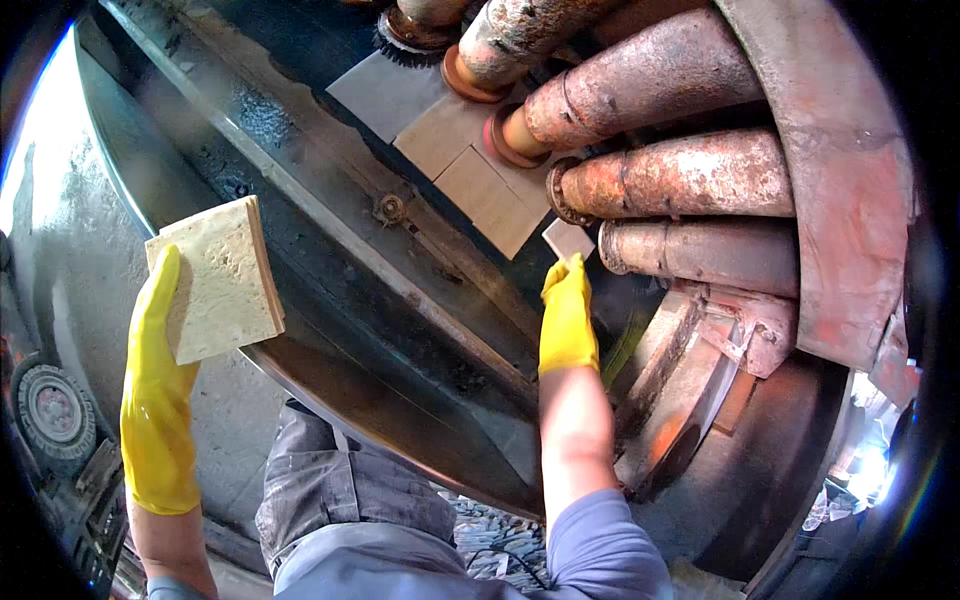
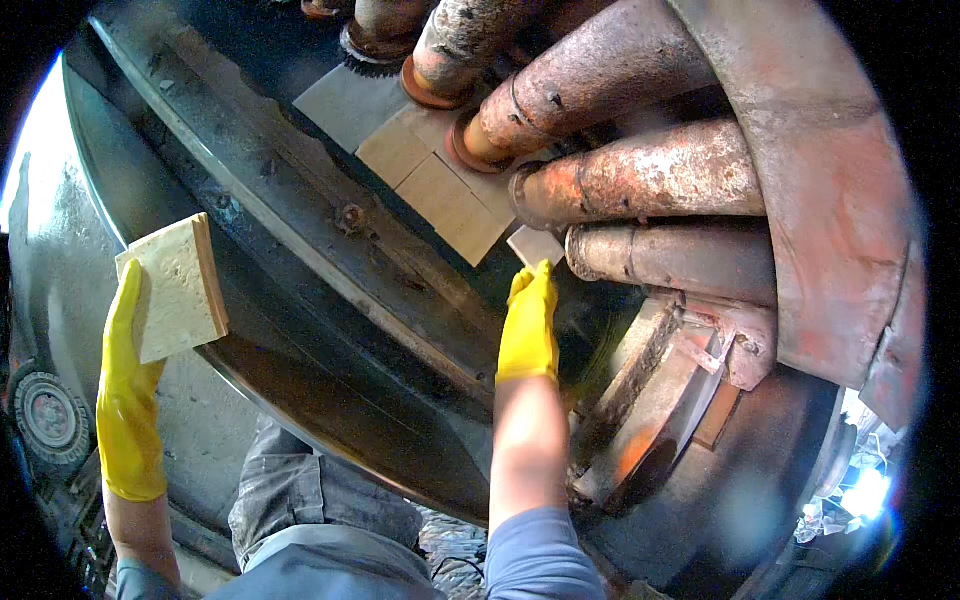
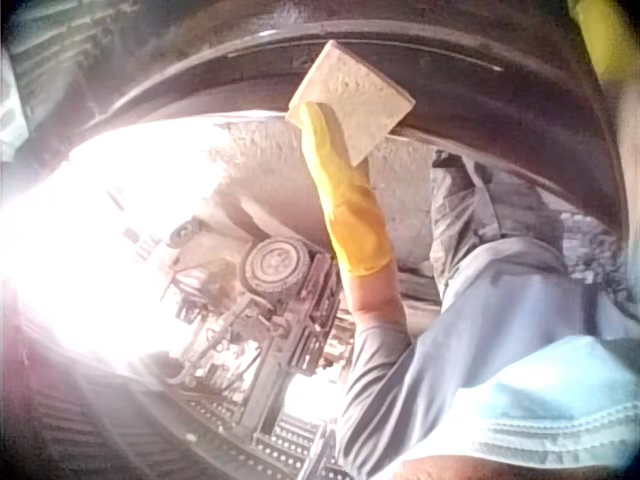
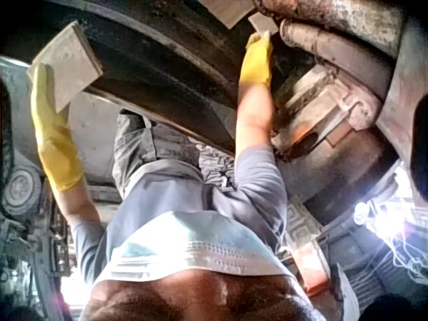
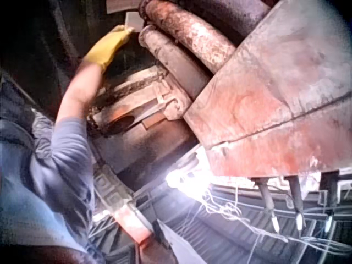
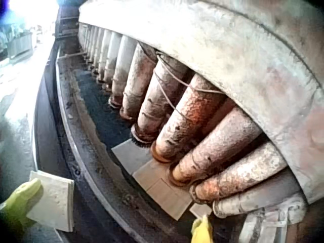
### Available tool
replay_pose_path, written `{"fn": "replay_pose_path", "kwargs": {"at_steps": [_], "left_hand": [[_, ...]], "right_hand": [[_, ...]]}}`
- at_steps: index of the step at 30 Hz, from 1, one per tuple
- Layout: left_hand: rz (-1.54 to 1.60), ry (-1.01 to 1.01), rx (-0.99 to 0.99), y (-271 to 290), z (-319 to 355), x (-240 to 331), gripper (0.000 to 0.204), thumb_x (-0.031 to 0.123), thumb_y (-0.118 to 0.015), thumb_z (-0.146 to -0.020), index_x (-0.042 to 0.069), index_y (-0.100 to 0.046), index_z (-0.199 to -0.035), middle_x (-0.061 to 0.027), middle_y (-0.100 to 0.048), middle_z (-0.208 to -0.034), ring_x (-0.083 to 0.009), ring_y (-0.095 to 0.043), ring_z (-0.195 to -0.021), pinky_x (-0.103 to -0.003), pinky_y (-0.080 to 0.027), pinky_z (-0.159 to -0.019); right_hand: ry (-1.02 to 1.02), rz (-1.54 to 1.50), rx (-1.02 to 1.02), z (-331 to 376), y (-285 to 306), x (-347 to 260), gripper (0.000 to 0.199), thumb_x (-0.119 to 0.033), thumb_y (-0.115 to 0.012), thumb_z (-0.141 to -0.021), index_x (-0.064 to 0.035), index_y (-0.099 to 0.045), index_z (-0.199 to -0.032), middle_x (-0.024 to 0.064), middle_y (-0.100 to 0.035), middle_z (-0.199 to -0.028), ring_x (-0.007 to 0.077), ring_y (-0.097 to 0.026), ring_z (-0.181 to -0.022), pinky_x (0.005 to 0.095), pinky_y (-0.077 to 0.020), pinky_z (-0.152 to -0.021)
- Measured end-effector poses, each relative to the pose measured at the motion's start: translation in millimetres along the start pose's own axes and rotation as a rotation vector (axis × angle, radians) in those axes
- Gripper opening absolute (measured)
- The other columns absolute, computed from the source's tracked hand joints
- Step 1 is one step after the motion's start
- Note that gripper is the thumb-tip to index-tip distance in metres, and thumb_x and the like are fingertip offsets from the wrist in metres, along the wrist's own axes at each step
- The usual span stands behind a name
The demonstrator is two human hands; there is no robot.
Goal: The person feeds rectangular ceramic tiles into a rotating brush machine to smooth their edges. They retrieve the processed tiles, stack them, and use a hammer to break a tile into smaller pieces. The person then continues to feed the smaller pieces into the machine for further processing.
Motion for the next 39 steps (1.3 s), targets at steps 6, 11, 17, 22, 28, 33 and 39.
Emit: {"fn": "replay_pose_path", "kwargs": {"at_steps": [6, 11, 17, 22, 28, 33, 39], "left_hand": [[-0.152, -0.068, -0.002, 7.6, 20.8, -0.9, 0.059, 0.048, -0.07, -0.095, 0.005, -0.06, -0.134, -0.0099, -0.068, -0.121, -0.0192, -0.067, -0.103, -0.035, -0.053, -0.087], [-0.163, -0.128, -0.026, 6.0, 40.5, -9.9, 0.06, 0.05, -0.068, -0.097, 0.005, -0.059, -0.134, -0.0109, -0.067, -0.123, -0.0192, -0.068, -0.105, -0.035, -0.056, -0.087], [-0.026, -0.08, -0.053, 17.3, 53.5, -35.6, 0.081, 0.071, -0.063, -0.091, 0.006, -0.055, -0.139, -0.0126, -0.066, -0.127, -0.0235, -0.069, -0.112, -0.039, -0.06, -0.093], [-0.003, -0.068, -0.01, 31.5, 66.7, -39.5, 0.08, 0.067, -0.066, -0.091, 0.005, -0.053, -0.141, -0.0133, -0.065, -0.126, -0.0241, -0.069, -0.109, -0.039, -0.06, -0.091], [0.028, -0.075, 0.075, 69.0, 54.8, -52.6, 0.068, 0.052, -0.072, -0.093, 0.006, -0.054, -0.138, -0.0105, -0.067, -0.119, -0.0189, -0.071, -0.103, -0.033, -0.058, -0.09], [0.049, -0.062, 0.039, 82.8, 61.5, -59.2, 0.067, 0.052, -0.072, -0.092, 0.006, -0.055, -0.137, -0.0088, -0.069, -0.114, -0.0179, -0.072, -0.099, -0.032, -0.059, -0.087], [0.017, -0.063, -0.029, 100.1, 48.4, -62.5, 0.059, 0.047, -0.07, -0.096, 0.007, -0.056, -0.136, -0.0081, -0.071, -0.113, -0.0178, -0.073, -0.097, -0.033, -0.059, -0.086]], "right_hand": [[-0.04, 0.136, -0.578, 238.8, -14.7, 24.3, 0.028, -0.034, -0.075, -0.095, -0.0104, -0.065, -0.105, 0.0017, -0.059, -0.073, 0.0118, -0.056, -0.06, 0.0287, -0.0454, -0.052], [0.166, 0.471, -1.099, 443.8, -81.1, 51.5, 0.032, -0.037, -0.073, -0.098, -0.0084, -0.071, -0.112, -0.0029, -0.067, -0.085, 0.0047, -0.056, -0.065, 0.0226, -0.0483, -0.061], [0.838, 0.539, -1.253, 516.6, -113.9, 79.2, 0.036, -0.027, -0.075, -0.097, -0.0015, -0.067, -0.121, 0.0066, -0.069, -0.081, 0.0163, -0.066, -0.07, 0.0317, -0.0522, -0.062], [1.494, 0.921, -1.103, 553.4, -106.9, 85.8, 0.044, -0.028, -0.078, -0.091, -0.0007, -0.068, -0.123, 0.0204, -0.071, -0.083, 0.0329, -0.072, -0.076, 0.0394, -0.0569, -0.067], [1.177, 0.753, -1.197, 446.5, -92.3, 53.7, 0.034, -0.024, -0.073, -0.098, -0.0056, -0.068, -0.126, 0.0076, -0.076, -0.096, 0.0156, -0.071, -0.081, 0.0329, -0.0574, -0.073], [1.233, 1.178, -0.344, 185.5, -55.6, -21.2, 0.061, -0.037, -0.063, -0.1, 0.0027, -0.049, -0.144, 0.0253, -0.058, -0.139, 0.0384, -0.057, -0.128, 0.0406, -0.0447, -0.108], [1.064, 1.094, -0.02, 59.0, -75.4, -45.7, 0.064, -0.035, -0.061, -0.097, 0.0045, -0.047, -0.145, 0.0291, -0.057, -0.142, 0.0406, -0.056, -0.131, 0.0423, -0.0457, -0.11]]}}
Point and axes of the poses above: each hand's wrist, its own z-axis away from the middle knuckle, its own y-axis out of the back of the hand, x = y × z, the point moved 8 cm from there along -z, towards the middle knuckle
